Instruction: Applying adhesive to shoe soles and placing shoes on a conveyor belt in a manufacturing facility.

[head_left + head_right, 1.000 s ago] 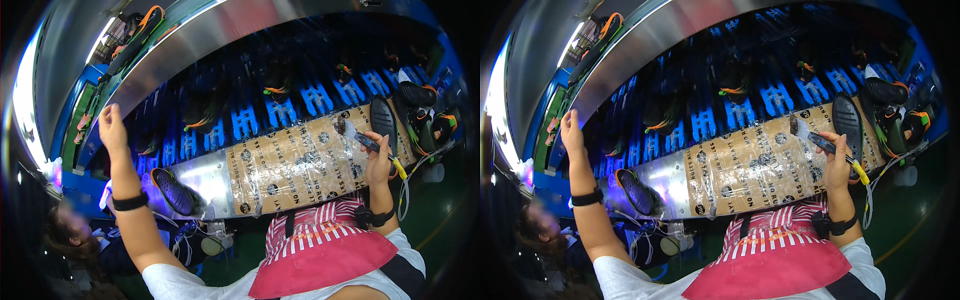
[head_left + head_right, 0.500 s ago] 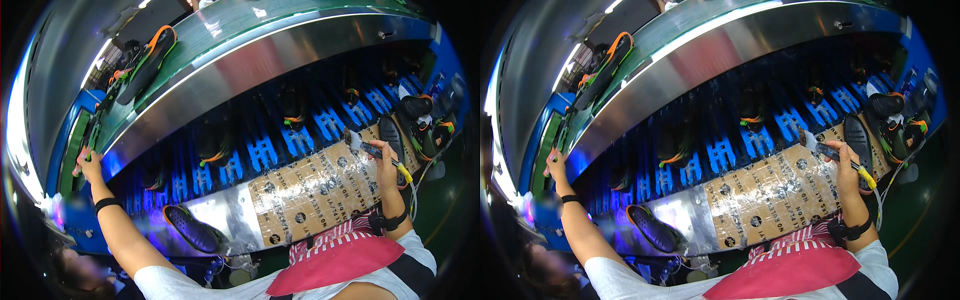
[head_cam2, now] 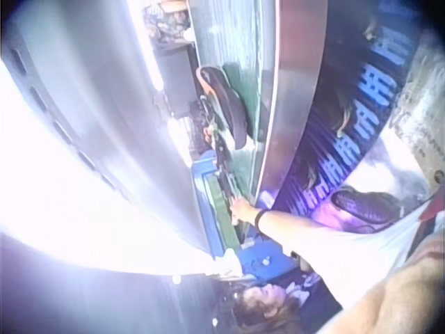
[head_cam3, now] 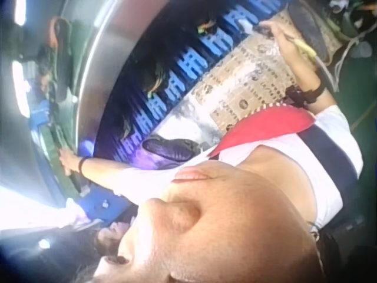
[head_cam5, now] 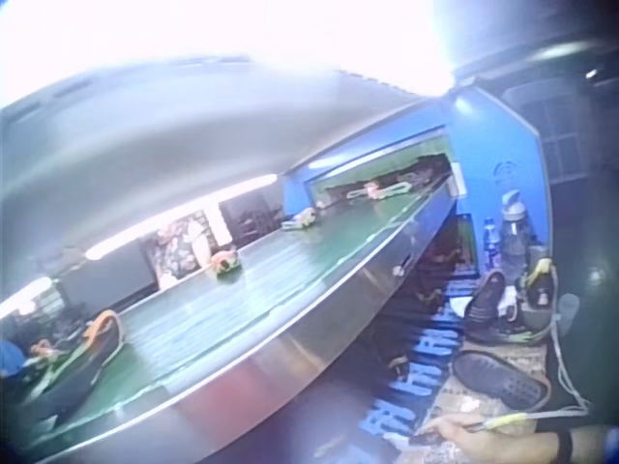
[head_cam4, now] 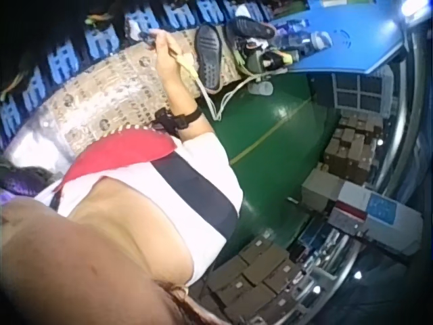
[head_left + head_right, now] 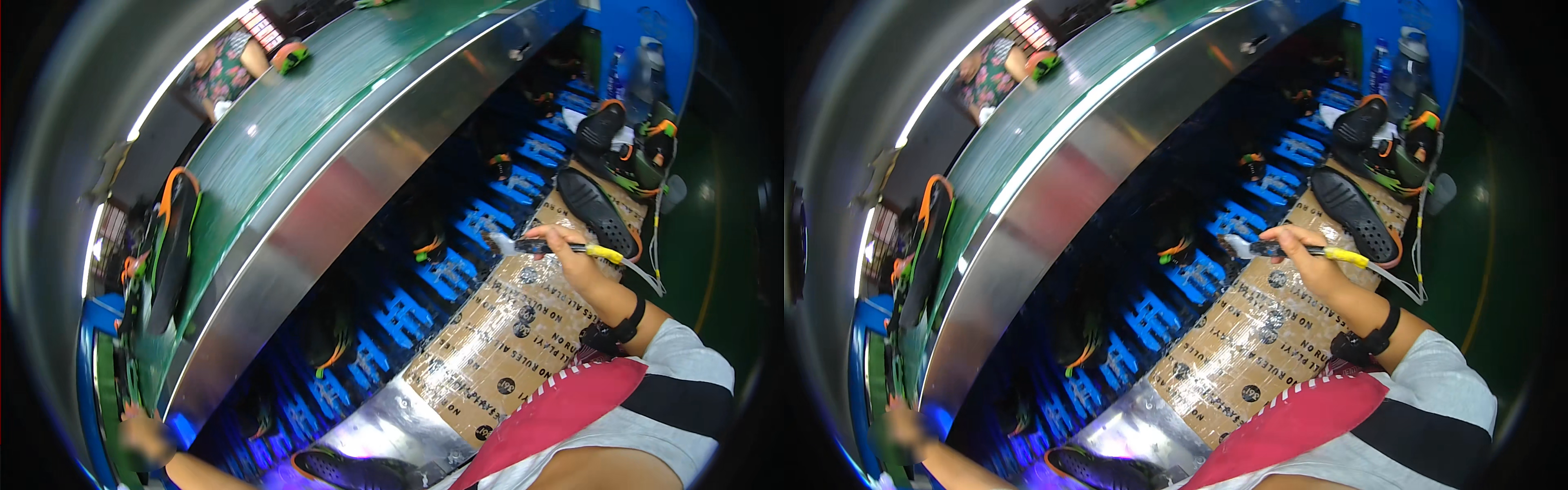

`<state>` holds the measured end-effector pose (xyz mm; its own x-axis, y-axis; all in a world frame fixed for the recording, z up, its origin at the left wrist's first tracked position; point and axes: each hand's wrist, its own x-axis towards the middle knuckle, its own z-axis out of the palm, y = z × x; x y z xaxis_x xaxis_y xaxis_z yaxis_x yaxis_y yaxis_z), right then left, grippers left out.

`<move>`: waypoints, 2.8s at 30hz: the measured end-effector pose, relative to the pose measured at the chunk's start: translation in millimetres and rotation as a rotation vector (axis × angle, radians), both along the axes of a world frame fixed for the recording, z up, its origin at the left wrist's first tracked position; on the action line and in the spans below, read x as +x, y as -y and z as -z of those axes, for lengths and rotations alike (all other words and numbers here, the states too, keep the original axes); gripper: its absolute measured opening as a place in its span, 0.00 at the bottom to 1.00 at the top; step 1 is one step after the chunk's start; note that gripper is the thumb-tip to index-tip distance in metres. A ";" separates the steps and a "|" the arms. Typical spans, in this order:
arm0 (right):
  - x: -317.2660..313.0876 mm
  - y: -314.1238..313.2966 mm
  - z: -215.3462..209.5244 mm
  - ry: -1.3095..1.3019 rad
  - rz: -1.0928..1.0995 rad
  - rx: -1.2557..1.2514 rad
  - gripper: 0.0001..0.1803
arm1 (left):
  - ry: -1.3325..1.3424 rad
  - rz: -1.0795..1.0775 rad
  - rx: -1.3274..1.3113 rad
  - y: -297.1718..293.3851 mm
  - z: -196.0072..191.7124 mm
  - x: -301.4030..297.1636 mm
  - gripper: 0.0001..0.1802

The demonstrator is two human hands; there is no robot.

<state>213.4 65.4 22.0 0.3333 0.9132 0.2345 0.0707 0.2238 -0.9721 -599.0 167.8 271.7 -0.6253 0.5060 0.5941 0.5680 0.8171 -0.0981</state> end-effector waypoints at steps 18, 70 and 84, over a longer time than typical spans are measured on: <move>35.9 14.3 -9.1 -0.292 -0.154 0.024 0.13 | 0.647 0.720 0.894 62.9 -2.6 128.9 0.15; 96.8 89.9 51.0 -0.554 -0.348 -0.124 0.13 | 2.977 0.069 0.904 227.3 324.0 656.7 0.31; 67.7 94.5 21.6 -0.335 -0.507 -0.164 0.12 | 2.992 0.624 0.751 238.2 332.6 655.6 0.37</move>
